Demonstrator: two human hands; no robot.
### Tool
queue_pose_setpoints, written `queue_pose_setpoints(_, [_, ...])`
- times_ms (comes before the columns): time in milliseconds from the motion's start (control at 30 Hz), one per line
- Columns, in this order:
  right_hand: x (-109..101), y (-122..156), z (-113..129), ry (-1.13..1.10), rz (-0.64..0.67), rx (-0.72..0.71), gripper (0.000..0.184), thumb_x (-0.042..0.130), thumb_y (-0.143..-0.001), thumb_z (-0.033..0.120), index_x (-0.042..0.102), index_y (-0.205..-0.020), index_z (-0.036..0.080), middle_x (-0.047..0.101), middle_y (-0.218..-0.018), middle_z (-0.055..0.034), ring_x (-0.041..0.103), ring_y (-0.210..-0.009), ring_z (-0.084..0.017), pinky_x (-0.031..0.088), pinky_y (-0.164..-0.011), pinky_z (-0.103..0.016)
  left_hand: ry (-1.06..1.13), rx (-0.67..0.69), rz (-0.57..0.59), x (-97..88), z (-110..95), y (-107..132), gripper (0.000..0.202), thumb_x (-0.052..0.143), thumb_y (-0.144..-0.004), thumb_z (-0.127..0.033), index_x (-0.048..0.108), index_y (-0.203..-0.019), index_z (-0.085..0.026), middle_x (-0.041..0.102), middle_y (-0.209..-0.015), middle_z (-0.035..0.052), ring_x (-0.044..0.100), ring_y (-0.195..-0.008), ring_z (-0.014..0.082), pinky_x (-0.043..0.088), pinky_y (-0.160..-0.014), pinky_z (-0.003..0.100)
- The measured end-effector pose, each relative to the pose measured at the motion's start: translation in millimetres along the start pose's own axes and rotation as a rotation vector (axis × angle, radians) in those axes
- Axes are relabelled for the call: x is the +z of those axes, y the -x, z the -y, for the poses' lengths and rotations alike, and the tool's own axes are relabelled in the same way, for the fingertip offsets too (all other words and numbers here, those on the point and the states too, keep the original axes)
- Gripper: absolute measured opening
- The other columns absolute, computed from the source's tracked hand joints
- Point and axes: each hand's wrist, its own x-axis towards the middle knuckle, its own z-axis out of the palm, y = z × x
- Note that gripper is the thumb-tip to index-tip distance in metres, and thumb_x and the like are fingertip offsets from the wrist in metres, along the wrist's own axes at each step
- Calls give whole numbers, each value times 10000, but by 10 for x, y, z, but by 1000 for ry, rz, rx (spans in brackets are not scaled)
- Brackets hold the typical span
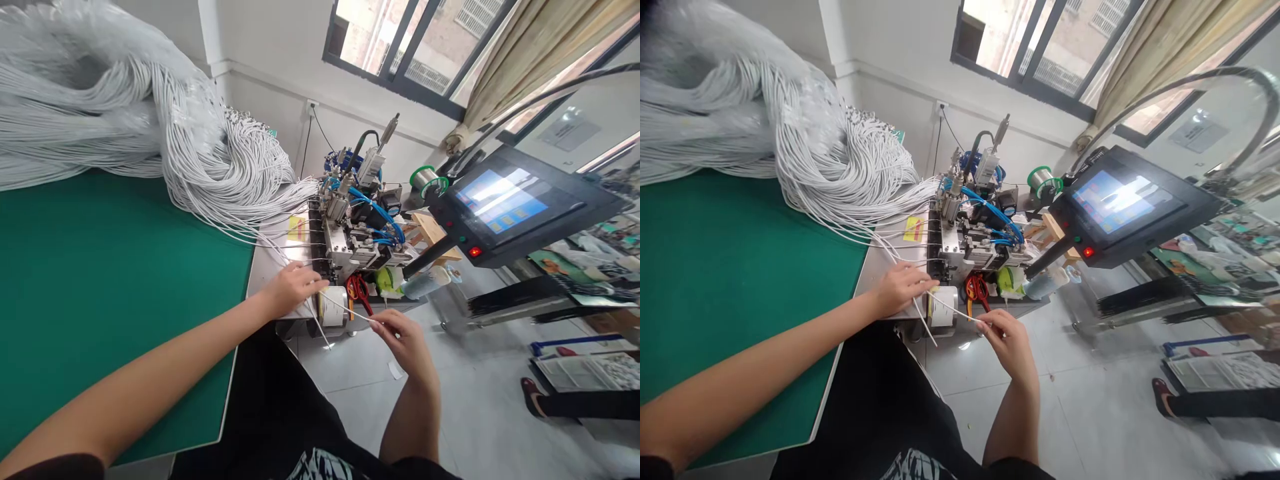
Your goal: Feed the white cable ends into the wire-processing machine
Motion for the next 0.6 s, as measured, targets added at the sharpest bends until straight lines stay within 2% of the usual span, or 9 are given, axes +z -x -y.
queue_pose_setpoints(100, [130, -89, -11, -220, -212, 32, 197, 665, -819, 391, 682, -830, 195, 639, -755, -40, 538, -637, -151, 419, -575, -262, 34, 183, -40, -60, -55, -25, 291, 418, -944, -143, 558, -1195, -184, 692, -912, 33, 599, -737, 103, 430, -707, 265])
queue_pose_setpoints(200, [322, -216, -55, -419, -335, 57, 208, 707, -781, 382, 680, -839, 184, 661, -764, -41, 572, -666, -159, 445, -595, -263, 35, 218, -73, -91, -89, -44, 273, 466, -961, -249, 539, -1213, -173, 675, -787, 5, 555, -613, 87, 405, -602, 244])
queue_pose_setpoints(367, [558, -422, -107, -567, -434, 78, 254, 709, -770, 400, 709, -851, 159, 681, -761, -55, 599, -672, -164, 467, -602, -270, 14, 208, -149, -55, -80, -39, 240, 503, -950, -303, 572, -1138, -171, 606, -615, -41, 490, -510, 84, 342, -526, 245])
queue_pose_setpoints(600, [733, -596, -78, -555, -508, 60, 299, 657, -803, 424, 709, -894, 143, 676, -756, -50, 590, -661, -155, 465, -587, -262, 34, 94, -76, -26, -58, -20, 193, 431, -973, -264, 595, -1009, -166, 600, -587, -36, 515, -499, 96, 311, -497, 257])
